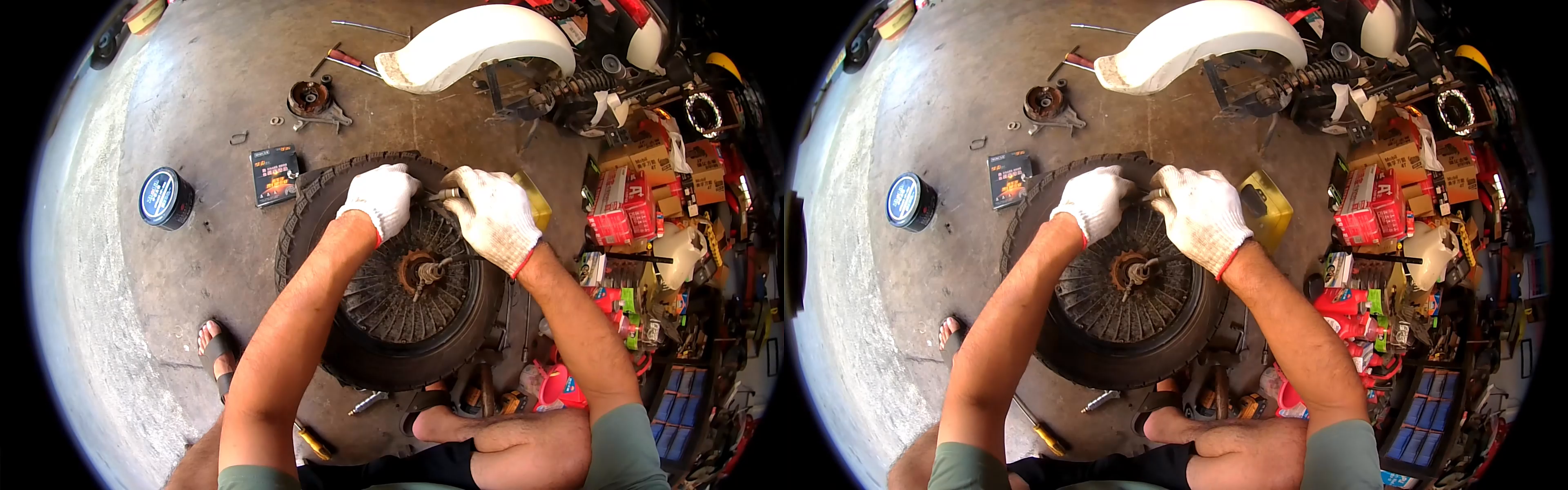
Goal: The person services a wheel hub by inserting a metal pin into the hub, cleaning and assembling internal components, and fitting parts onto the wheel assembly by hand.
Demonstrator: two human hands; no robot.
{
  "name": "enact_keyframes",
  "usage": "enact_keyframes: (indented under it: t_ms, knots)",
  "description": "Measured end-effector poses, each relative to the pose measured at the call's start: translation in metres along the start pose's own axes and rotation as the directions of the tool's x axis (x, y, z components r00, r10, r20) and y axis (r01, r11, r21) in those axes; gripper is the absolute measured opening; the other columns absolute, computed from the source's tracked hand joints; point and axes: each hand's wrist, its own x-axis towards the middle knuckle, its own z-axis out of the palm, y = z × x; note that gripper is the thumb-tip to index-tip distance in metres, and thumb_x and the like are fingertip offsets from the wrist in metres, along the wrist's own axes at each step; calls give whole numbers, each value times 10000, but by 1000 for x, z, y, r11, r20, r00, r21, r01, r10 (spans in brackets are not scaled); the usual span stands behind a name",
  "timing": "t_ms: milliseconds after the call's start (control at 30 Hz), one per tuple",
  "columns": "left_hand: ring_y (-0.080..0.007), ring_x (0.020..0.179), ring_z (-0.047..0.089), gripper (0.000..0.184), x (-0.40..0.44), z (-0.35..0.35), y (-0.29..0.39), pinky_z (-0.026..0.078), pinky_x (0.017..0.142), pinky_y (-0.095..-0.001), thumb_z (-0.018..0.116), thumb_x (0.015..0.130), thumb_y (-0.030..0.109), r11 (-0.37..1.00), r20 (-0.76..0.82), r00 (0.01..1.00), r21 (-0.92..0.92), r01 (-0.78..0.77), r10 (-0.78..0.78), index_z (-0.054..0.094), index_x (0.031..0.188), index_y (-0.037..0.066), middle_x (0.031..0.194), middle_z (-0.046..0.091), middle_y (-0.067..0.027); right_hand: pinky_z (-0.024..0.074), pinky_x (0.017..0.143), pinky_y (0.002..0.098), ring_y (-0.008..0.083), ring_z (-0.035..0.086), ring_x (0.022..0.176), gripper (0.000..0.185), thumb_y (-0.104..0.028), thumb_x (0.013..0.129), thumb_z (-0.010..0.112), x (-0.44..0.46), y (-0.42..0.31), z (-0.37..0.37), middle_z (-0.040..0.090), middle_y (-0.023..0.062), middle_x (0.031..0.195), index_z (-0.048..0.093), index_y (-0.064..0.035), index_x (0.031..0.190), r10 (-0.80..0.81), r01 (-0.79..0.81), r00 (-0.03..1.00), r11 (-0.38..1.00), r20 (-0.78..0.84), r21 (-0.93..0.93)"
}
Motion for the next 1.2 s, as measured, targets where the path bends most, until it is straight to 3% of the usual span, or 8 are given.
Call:
enact_keyframes:
  t_ms: [133, 400, 633, 733, 800, 1067, 1167, 1200]
  knots:
    - [-353, 1138, 641, 279, 0, -21, -5, 528, 962, -431, 600, 813, 86, 1000, 87, 996, 7, -9, 9, 766, 1036, 103, 1153, 681, -166, 516, 824, 421, 300, 693, 843, 184, -210, 893, 696, 4, 0, 1, 708, 100, 883, 621, -100, 1020, -3, 4, 999, 1000, -32, 23]
    - [-370, 1095, 623, 299, -6, -35, -19, 512, 959, -427, 641, 742, 75, 986, 55, 996, 147, -75, 68, 788, 993, 143, 1103, 681, -159, 500, 818, 448, 312, 690, 835, 192, -216, 900, 672, 23, -10, 10, 708, 116, 873, 598, -96, 1031, -54, 55, 998, 998, -18, 41]
    - [-320, 1072, 600, 297, -24, -43, -29, 491, 924, -421, 679, 714, 98, 959, 44, 996, 271, -81, 71, 801, 976, 171, 1037, 672, -112, 499, 808, 442, 316, 685, 840, 209, -210, 885, 692, 23, -19, 19, 696, 118, 858, 586, -98, 1026, -120, 123, 992, 985, -33, 122]
    - [-318, 1071, 595, 284, -26, -40, -33, 478, 920, -419, 683, 712, 100, 974, 43, 997, 215, -65, 57, 799, 961, 174, 1035, 667, -108, 498, 804, 440, 314, 684, 843, 208, -209, 886, 693, 24, -21, 21, 694, 115, 856, 585, -99, 1027, -140, 142, 990, 982, -30, 121]
    - [-341, 983, 573, 157, -27, -36, -35, 456, 865, -445, 712, 770, 124, 968, -14, 995, 231, -92, 98, 790, 904, 147, 976, 653, -102, 497, 801, 440, 313, 683, 844, 208, -209, 886, 693, 25, -23, 23, 692, 112, 855, 585, -100, 1026, -146, 147, 989, 983, -17, 109]
    - [-336, 961, 577, 156, -28, -34, -38, 460, 845, -435, 706, 772, 135, 967, -66, 990, 229, -109, 128, 775, 911, 146, 911, 628, -103, 501, 778, 425, 289, 693, 796, 208, -263, 918, 667, 28, -30, 25, 700, 107, 845, 596, -95, 1018, -224, 224, 974, 974, -14, -24]
    - [-364, 948, 598, 211, -32, -39, -40, 482, 844, -451, 724, 764, 125, 989, -102, 986, 81, -127, 135, 755, 970, 95, 913, 651, -137, 521, 795, 402, 297, 701, 760, 260, -311, 946, 644, 38, -43, 13, 710, 108, 824, 617, -73, 1048, -169, 182, 972, 981, 164, -68]
    - [-377, 990, 618, 258, -33, -42, -38, 499, 871, -463, 728, 768, 143, 986, -111, 982, -51, -156, 150, 735, 1017, 74, 976, 673, -153, 521, 795, 402, 297, 701, 760, 260, -311, 946, 644, 44, -50, 6, 710, 108, 824, 617, -73, 1048, -173, 187, 971, 980, 164, -73]
